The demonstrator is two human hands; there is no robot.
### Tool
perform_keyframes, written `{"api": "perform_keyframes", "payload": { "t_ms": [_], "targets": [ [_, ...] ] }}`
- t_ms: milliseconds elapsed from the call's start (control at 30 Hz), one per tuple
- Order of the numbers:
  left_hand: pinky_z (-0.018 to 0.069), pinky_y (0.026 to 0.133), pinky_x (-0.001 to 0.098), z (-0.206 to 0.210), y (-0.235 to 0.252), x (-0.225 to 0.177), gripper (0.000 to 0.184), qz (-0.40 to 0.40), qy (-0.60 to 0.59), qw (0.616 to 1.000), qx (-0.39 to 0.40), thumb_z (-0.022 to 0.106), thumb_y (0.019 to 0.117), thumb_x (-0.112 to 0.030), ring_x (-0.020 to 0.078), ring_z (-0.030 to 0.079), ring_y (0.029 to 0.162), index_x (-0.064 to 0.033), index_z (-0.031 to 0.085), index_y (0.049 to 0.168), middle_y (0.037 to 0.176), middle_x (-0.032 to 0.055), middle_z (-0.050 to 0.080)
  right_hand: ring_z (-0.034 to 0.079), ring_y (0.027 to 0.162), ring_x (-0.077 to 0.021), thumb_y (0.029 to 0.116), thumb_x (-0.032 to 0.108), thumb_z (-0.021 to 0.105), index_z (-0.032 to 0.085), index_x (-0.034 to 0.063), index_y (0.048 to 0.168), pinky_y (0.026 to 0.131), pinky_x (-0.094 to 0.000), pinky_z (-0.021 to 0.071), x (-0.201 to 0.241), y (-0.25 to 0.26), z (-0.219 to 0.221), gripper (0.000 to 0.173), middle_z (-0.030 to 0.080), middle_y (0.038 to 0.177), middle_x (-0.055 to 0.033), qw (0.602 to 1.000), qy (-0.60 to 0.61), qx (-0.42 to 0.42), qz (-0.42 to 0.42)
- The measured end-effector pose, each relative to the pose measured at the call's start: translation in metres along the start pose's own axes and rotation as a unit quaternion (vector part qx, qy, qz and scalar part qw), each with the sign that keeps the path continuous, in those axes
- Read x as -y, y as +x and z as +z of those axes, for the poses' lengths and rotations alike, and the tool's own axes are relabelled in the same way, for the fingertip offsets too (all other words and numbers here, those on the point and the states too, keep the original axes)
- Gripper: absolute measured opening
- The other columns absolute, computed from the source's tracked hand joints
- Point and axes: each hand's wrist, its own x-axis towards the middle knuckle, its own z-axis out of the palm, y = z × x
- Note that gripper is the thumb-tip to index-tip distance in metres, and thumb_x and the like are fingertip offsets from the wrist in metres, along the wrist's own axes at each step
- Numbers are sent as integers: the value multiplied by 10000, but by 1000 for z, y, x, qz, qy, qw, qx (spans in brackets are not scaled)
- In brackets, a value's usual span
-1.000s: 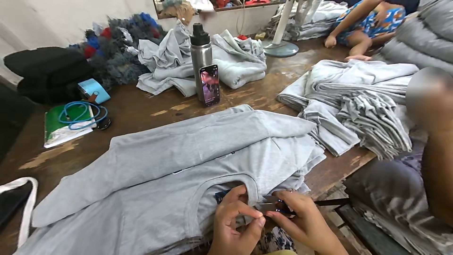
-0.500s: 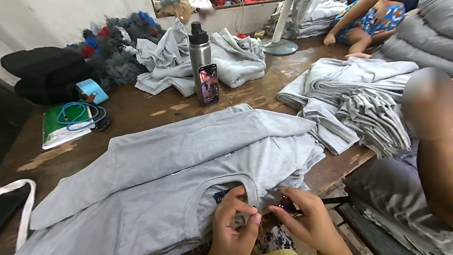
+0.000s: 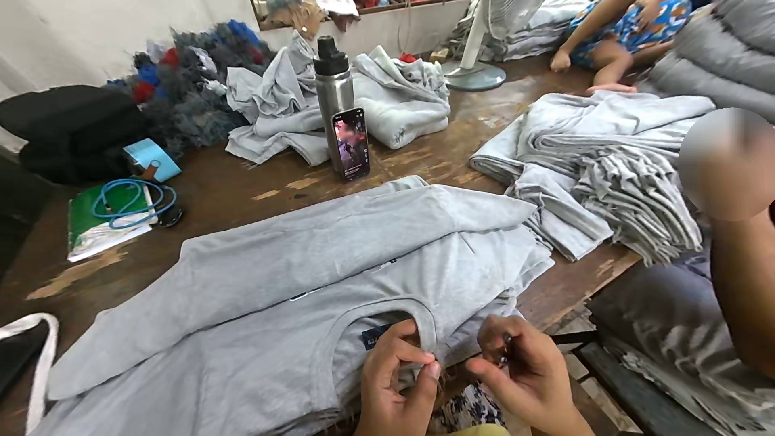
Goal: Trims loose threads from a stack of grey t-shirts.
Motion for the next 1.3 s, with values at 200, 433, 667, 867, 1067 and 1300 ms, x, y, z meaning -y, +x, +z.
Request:
{"api": "perform_keyframes", "payload": {
  "t_ms": [200,433,667,867,1067,1300],
  "targets": [
    [547,969,231,0,-1,0,102,1,16,1000,2,653,983,-156,69,622,1183,-148,661,1084,1306,1,632,695,853,-80,955,251,741,475,156,1000,731,-213,568,4,7,15,286,711,1045,-2,997,-51,-18,-60],
    [561,967,249,3,-1,3,178,15,31,999,1,721,941,-147,83,628,1184,-142,668,1111,1288,14,641,624,779,-73,999,163,651,463,149,943,707,-199,515,6,3,10,196,664,974,-9,992,-54,34,-111],
    [569,943,238,4,-2,-1,260,15,57,998,10,655,947,-126,85,630,1176,-101,631,1205,1278,48,638,657,819,-40,974,236,717,485,156,932,706,-165,555,5,-6,6,248,659,975,16,998,12,0,-58],
    [573,940,230,8,-3,-5,275,51,143,988,14,678,906,-79,84,654,1150,-71,622,1175,1214,81,675,724,872,-78,945,184,751,480,138,877,787,-219,584,0,-5,16,283,746,935,14,987,-107,-68,-97],
    [565,934,201,14,-4,-1,230,85,236,968,3,695,923,-85,81,675,1094,-54,660,1148,1178,105,691,638,820,-62,976,194,650,488,149,921,741,-204,534,-4,-8,18,177,671,958,2,989,-132,-23,-63],
    [557,941,180,17,1,1,108,87,219,972,-10,718,899,-18,63,678,1058,-28,741,1004,1158,116,696,621,782,-65,995,165,644,452,146,926,719,-184,527,2,-14,19,205,634,963,-18,985,-124,-19,-122]
  ]
}}
